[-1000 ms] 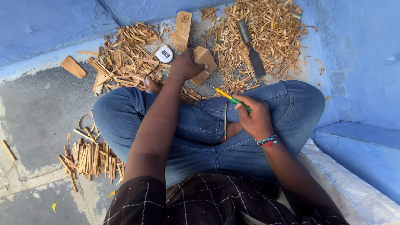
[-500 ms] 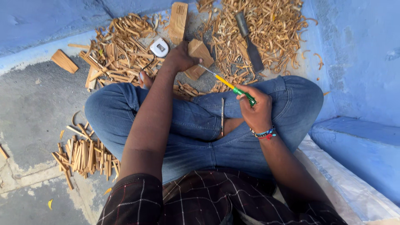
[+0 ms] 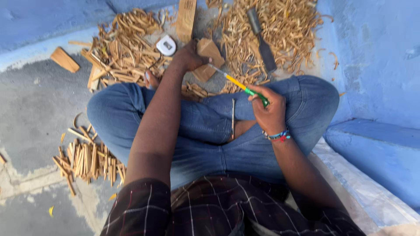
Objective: The person carves and marks a wooden block while sitting on a floor covered in wood shavings. They mark the wood with a measuring tape and then use a small hand tool to scrape and shape the block before placing it into a white bag.
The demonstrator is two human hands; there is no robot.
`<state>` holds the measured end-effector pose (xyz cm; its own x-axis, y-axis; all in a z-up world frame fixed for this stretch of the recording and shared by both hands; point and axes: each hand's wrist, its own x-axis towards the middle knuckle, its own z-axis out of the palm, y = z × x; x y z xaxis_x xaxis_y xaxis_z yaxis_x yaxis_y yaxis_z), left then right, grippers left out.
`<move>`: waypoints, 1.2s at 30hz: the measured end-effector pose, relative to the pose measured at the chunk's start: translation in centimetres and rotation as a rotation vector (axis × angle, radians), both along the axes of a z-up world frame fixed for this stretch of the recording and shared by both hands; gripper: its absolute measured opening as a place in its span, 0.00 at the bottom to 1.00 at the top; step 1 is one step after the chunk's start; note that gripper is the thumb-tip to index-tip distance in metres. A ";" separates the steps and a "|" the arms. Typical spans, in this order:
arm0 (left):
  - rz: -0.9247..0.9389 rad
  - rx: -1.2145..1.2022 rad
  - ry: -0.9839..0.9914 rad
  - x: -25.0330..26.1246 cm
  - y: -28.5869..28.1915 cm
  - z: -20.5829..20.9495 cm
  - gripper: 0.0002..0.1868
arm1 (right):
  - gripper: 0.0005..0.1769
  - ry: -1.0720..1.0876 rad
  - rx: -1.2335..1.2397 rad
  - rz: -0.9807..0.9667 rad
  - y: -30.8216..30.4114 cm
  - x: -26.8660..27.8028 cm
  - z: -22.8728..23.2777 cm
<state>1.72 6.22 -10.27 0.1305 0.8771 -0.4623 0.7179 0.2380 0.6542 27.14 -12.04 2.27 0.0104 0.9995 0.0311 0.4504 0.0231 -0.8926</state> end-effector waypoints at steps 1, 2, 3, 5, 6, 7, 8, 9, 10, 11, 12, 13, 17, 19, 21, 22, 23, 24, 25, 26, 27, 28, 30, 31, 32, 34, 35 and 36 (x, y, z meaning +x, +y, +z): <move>-0.018 0.054 -0.006 -0.1 0.5 0.1 0.54 | 0.19 -0.010 0.071 0.031 0.3 0.0 0.0; -0.015 0.046 0.002 -0.2 0.5 0.1 0.52 | 0.19 -0.019 0.133 0.064 0.3 0.0 0.0; -0.012 0.038 0.009 -0.2 0.5 0.2 0.50 | 0.19 -0.034 0.112 0.052 0.4 0.0 0.0; -0.002 0.009 0.011 -0.3 -0.1 -0.1 0.47 | 0.18 -0.063 0.056 0.028 0.1 0.0 0.0; 0.005 -0.002 0.006 -0.3 -0.2 0.0 0.47 | 0.18 -0.068 0.062 0.033 0.2 0.0 0.1; 0.011 -0.013 0.002 -0.3 -0.2 0.1 0.46 | 0.18 -0.072 0.068 0.038 0.2 0.0 0.2; 0.007 -0.013 0.007 -0.3 -0.2 0.2 0.46 | 0.18 -0.078 0.074 0.042 0.2 0.0 0.3; 0.002 -0.013 0.012 -0.4 -0.2 0.4 0.46 | 0.18 -0.084 0.056 0.039 0.3 0.0 0.4; -0.005 -0.010 0.016 -0.3 -0.1 0.7 0.46 | 0.18 -0.091 0.041 0.033 0.3 0.0 0.6; -0.015 0.024 0.021 -0.4 0.0 0.9 0.47 | 0.18 -0.098 0.027 0.028 0.4 -0.1 0.8; -0.025 0.053 0.023 -0.3 -0.2 1.1 0.48 | 0.18 -0.141 0.078 0.065 0.2 -0.1 1.0; -0.035 0.082 0.024 -0.2 -0.5 1.2 0.49 | 0.18 -0.183 0.130 0.104 0.1 -0.1 1.3; -0.104 0.094 0.109 0.2 -1.2 2.2 0.43 | 0.20 -0.515 0.232 0.226 0.0 -0.3 2.5; -0.118 0.105 0.131 0.4 -1.3 2.7 0.42 | 0.19 -0.629 0.236 0.222 0.3 -0.4 3.1; -0.142 0.152 0.168 0.9 -1.6 3.0 0.42 | 0.19 -0.686 0.201 0.234 0.3 -0.2 3.5; -0.156 0.179 0.185 1.1 -1.7 3.1 0.42 | 0.19 -0.685 0.168 0.245 0.3 -0.1 3.6; -0.141 0.172 0.173 1.2 -1.9 3.1 0.42 | 0.19 -0.684 0.136 0.256 0.3 -0.1 3.6; -0.123 0.171 0.161 1.3 -1.9 3.2 0.42 | 0.21 -0.664 0.147 0.264 0.3 0.0 3.5; -0.106 0.170 0.149 1.2 -1.8 3.3 0.42 | 0.23 -0.645 0.158 0.272 0.3 0.0 3.2; -0.111 0.160 0.143 1.2 -1.8 3.2 0.41 | 0.25 -0.624 0.164 0.280 0.0 0.0 2.6; -0.116 0.151 0.137 1.2 -1.7 3.1 0.41 | 0.25 -0.622 0.175 0.282 0.0 0.1 1.9; -0.120 0.138 0.130 1.3 -1.6 2.9 0.40 | 0.25 -0.621 0.182 0.286 0.0 0.5 1.1; -0.159 0.244 0.129 1.3 -1.6 2.4 0.39 | 0.23 -0.511 0.150 0.288 0.1 1.4 -0.8; -0.178 0.295 0.130 1.3 -1.7 2.1 0.38 | 0.21 -0.402 0.110 0.284 0.3 1.9 -1.7; -0.186 0.299 0.140 1.3 -1.7 1.9 0.38 | 0.19 -0.294 0.070 0.276 0.6 2.6 -2.5; -0.205 0.318 0.160 1.3 -1.5 1.8 0.39 | 0.21 0.196 -0.501 0.104 1.8 3.8 -3.6; -0.188 0.308 0.147 1.3 -1.3 2.0 0.38 | 0.22 0.447 -0.774 0.010 2.4 4.2 -3.8; -0.173 0.297 0.131 1.3 -1.3 2.1 0.38 | 0.22 0.473 -0.781 0.029 2.7 4.4 -3.8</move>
<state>3.02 4.95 -8.21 0.2453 0.9457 -0.2134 0.8130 -0.0807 0.5767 31.56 -9.30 -1.50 -0.1753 0.7347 -0.6554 0.0420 -0.6595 -0.7505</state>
